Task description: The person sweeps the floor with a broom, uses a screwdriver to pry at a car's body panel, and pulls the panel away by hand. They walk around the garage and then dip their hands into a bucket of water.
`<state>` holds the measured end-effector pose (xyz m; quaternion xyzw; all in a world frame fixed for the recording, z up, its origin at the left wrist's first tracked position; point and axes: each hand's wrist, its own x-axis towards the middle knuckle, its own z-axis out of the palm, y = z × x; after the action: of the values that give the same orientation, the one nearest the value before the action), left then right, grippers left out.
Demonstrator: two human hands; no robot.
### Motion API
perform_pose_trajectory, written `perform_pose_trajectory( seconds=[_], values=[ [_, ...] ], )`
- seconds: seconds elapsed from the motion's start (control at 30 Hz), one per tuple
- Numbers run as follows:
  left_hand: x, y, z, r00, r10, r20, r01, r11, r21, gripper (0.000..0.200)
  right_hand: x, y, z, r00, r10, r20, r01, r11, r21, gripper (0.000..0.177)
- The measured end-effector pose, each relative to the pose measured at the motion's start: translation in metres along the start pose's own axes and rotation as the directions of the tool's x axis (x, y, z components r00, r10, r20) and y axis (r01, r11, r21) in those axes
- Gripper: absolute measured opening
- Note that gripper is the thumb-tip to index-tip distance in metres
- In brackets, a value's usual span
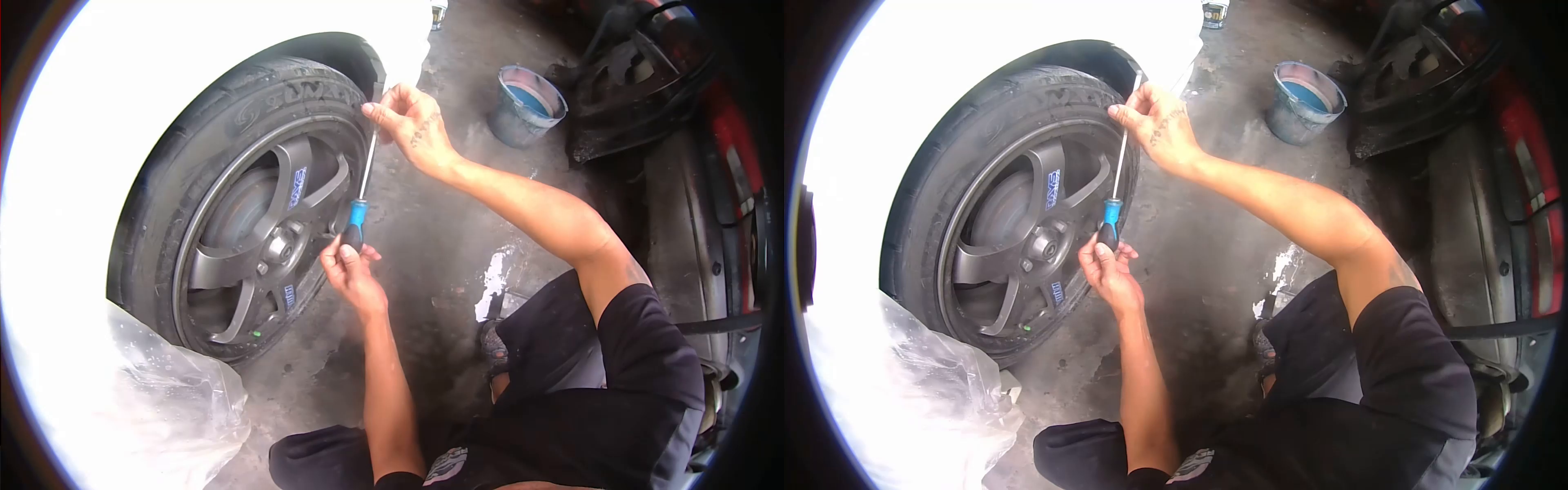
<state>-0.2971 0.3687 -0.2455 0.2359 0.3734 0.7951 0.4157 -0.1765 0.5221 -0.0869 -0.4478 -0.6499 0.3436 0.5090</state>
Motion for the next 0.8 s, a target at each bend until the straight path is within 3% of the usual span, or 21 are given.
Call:
perform_pose_trajectory(
  seconds=[0.07, 0.13, 0.17, 0.23, 0.27, 0.4, 0.8],
  values=[
    [0.0, 0.0, 0.001, 1.0, 0.009, -0.021, -0.01, 1.0, -0.005, 0.027, 0.002, 0.001, 0.004, 0.999, -0.022, -0.023, 0.023, 1.0, 0.016, 0.027],
    [0.003, 0.004, 0.004, 0.999, 0.02, -0.044, -0.02, 1.0, -0.006, 0.027, 0.007, -0.002, 0.01, 0.992, 0.101, -0.072, -0.072, 0.941, 0.332, 0.035],
    [0.006, 0.005, 0.006, 0.999, 0.027, -0.046, -0.026, 1.0, 0.015, 0.027, 0.011, -0.003, 0.01, 0.993, 0.101, -0.068, -0.074, 0.944, 0.322, 0.035],
    [0.01, 0.002, 0.01, 0.998, 0.031, -0.051, -0.029, 0.999, 0.031, 0.027, 0.02, -0.006, 0.009, 0.993, 0.059, 0.107, -0.088, 0.95, 0.299, 0.047],
    [0.012, -0.001, 0.012, 0.998, 0.05, -0.039, -0.049, 0.998, 0.03, 0.028, 0.023, -0.006, 0.011, 0.994, 0.037, 0.106, -0.064, 0.963, 0.26, 0.054],
    [0.017, -0.007, 0.019, 0.996, 0.088, -0.005, -0.087, 0.996, 0.024, 0.03, 0.039, -0.005, 0.015, 0.996, 0.012, 0.094, -0.035, 0.968, 0.247, 0.046],
    [0.025, -0.009, 0.024, 0.986, 0.165, -0.034, -0.157, 0.973, 0.169, 0.031, 0.044, -0.004, 0.021, 0.998, -0.002, 0.056, -0.01, 0.976, 0.216, 0.047]
  ],
)
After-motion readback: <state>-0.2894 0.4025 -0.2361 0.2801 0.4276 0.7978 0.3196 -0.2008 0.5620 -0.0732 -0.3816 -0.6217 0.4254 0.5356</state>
